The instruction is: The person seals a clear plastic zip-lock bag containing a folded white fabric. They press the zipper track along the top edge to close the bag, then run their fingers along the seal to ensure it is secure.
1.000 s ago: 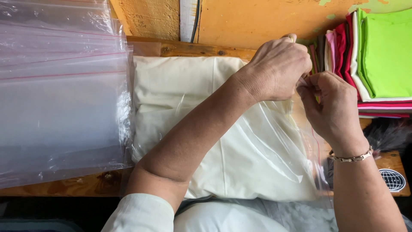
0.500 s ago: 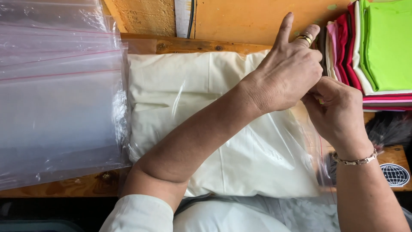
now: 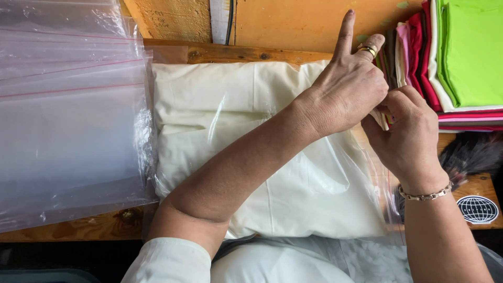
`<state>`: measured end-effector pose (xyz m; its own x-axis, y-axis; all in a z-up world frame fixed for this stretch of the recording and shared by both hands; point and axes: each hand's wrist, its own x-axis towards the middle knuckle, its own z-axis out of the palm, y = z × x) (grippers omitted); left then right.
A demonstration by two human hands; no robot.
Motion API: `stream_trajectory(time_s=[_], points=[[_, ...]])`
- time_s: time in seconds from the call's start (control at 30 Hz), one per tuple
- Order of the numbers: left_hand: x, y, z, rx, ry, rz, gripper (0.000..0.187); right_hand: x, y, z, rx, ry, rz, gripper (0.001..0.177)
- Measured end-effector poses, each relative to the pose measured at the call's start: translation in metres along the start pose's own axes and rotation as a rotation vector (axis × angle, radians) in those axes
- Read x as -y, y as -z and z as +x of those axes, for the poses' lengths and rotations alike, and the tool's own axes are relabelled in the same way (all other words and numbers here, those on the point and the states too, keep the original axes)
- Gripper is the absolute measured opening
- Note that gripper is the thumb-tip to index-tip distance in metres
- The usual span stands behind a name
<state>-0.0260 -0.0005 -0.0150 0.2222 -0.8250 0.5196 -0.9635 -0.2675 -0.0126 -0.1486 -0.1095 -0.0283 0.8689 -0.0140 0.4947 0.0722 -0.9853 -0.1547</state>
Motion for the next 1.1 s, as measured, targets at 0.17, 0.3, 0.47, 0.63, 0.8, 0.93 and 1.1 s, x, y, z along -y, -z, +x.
stream_trajectory(time_s=[0.17,0.3,0.47,0.63,0.8,0.93,1.1], points=[[0.002,-0.016,0.001,-0.032,-0.026,-0.012,0.017,-0.004,-0.007,-0.003,-0.042,0.064,0.042,0.016],[0.0,-0.013,-0.001,-0.012,-0.04,-0.022,0.02,-0.005,-0.011,-0.005,0.004,0.029,0.046,0.028],[0.004,-0.015,-0.002,-0.075,-0.006,0.044,0.019,-0.006,-0.007,-0.003,0.033,0.013,0.042,0.02],[0.003,-0.015,-0.002,-0.078,-0.004,0.037,0.016,0.0,-0.008,0.0,0.08,-0.023,-0.06,0.027],[0.008,-0.018,-0.003,-0.118,0.015,0.039,0.025,-0.003,-0.017,0.001,-0.028,0.054,-0.055,0.019],[0.01,-0.025,-0.003,-0.18,0.016,0.028,0.024,0.0,-0.016,0.001,-0.047,0.06,-0.015,0.023],[0.009,-0.026,-0.002,-0.117,0.021,0.028,0.021,-0.001,-0.012,0.001,-0.016,0.014,0.099,0.02]])
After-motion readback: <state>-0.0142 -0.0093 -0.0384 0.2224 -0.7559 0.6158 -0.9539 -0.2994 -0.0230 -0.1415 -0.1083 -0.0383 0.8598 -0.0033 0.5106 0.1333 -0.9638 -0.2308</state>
